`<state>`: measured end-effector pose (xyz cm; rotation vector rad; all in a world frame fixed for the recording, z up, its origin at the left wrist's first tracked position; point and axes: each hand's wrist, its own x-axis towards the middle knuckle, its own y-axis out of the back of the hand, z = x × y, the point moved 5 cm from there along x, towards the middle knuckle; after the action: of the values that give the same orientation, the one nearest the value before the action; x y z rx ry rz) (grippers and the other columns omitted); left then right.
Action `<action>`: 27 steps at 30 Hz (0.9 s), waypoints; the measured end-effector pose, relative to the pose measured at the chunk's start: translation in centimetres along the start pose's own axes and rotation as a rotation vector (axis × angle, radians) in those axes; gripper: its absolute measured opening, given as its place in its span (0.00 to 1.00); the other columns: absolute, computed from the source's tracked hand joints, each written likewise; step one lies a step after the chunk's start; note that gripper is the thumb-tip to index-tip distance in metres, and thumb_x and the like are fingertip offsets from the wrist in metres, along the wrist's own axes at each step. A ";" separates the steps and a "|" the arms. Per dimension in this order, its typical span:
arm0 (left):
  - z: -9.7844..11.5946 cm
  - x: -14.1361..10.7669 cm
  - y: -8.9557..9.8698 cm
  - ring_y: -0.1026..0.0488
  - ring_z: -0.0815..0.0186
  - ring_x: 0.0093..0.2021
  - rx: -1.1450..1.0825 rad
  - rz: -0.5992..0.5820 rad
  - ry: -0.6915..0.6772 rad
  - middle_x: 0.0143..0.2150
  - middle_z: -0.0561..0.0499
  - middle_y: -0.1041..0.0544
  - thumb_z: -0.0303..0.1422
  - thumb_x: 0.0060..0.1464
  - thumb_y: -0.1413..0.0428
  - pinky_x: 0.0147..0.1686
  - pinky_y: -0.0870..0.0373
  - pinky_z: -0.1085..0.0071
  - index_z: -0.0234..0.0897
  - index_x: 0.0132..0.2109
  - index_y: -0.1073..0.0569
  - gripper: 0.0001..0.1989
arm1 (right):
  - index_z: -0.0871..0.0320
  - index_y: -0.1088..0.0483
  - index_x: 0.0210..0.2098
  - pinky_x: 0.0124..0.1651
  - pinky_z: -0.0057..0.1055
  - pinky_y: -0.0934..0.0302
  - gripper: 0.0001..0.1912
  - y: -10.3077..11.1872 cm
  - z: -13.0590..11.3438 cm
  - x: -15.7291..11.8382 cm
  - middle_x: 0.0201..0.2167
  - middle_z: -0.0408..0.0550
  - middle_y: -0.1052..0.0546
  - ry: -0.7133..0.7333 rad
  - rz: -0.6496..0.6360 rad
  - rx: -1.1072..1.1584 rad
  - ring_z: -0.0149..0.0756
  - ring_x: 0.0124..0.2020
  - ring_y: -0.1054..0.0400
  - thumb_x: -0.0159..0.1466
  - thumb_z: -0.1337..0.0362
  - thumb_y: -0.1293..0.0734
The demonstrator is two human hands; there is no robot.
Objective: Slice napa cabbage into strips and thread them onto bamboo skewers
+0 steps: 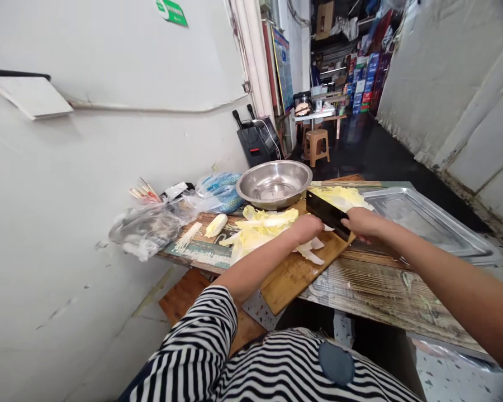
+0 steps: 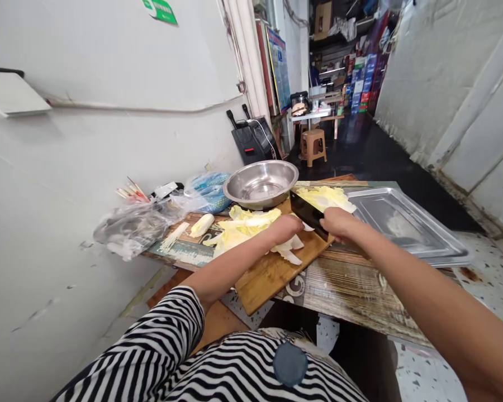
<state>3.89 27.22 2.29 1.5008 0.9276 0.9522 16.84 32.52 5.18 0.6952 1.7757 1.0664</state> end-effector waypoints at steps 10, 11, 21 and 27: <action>-6.8 -13.9 5.7 0.25 0.58 0.44 0.258 -0.051 0.339 0.39 0.41 0.21 0.27 0.67 0.51 0.43 0.33 0.65 0.31 0.44 0.21 0.13 | 0.65 0.24 0.31 0.29 0.34 0.38 0.24 0.0 2.3 0.8 0.15 0.53 0.27 0.051 0.120 -0.095 0.39 0.17 0.32 0.71 0.60 0.47; -7.2 -14.6 5.1 0.24 0.58 0.44 0.253 -0.123 0.335 0.40 0.41 0.20 0.27 0.67 0.50 0.42 0.33 0.65 0.30 0.44 0.21 0.13 | 0.65 0.24 0.31 0.29 0.34 0.38 0.25 -0.4 2.2 0.5 0.15 0.54 0.27 0.060 0.092 -0.086 0.39 0.16 0.32 0.71 0.60 0.47; -8.6 -12.1 3.5 0.23 0.55 0.54 0.044 -0.064 0.408 0.52 0.40 0.19 0.43 0.66 0.46 0.52 0.30 0.64 0.35 0.58 0.23 0.21 | 0.64 0.27 0.33 0.29 0.34 0.39 0.22 -1.6 1.8 -0.3 0.15 0.53 0.27 0.067 0.039 -0.070 0.40 0.16 0.31 0.72 0.62 0.47; -8.6 -7.4 1.5 0.23 0.55 0.56 0.040 -0.332 0.428 0.55 0.41 0.21 0.40 0.63 0.43 0.51 0.27 0.66 0.35 0.55 0.22 0.19 | 0.70 0.26 0.42 0.30 0.33 0.41 0.23 -1.4 1.5 -1.1 0.16 0.51 0.27 0.083 0.077 -0.111 0.38 0.17 0.32 0.72 0.62 0.48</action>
<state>-6.73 23.31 4.02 1.1414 1.4595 1.0280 18.68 31.56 4.07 0.6634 1.7572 1.2517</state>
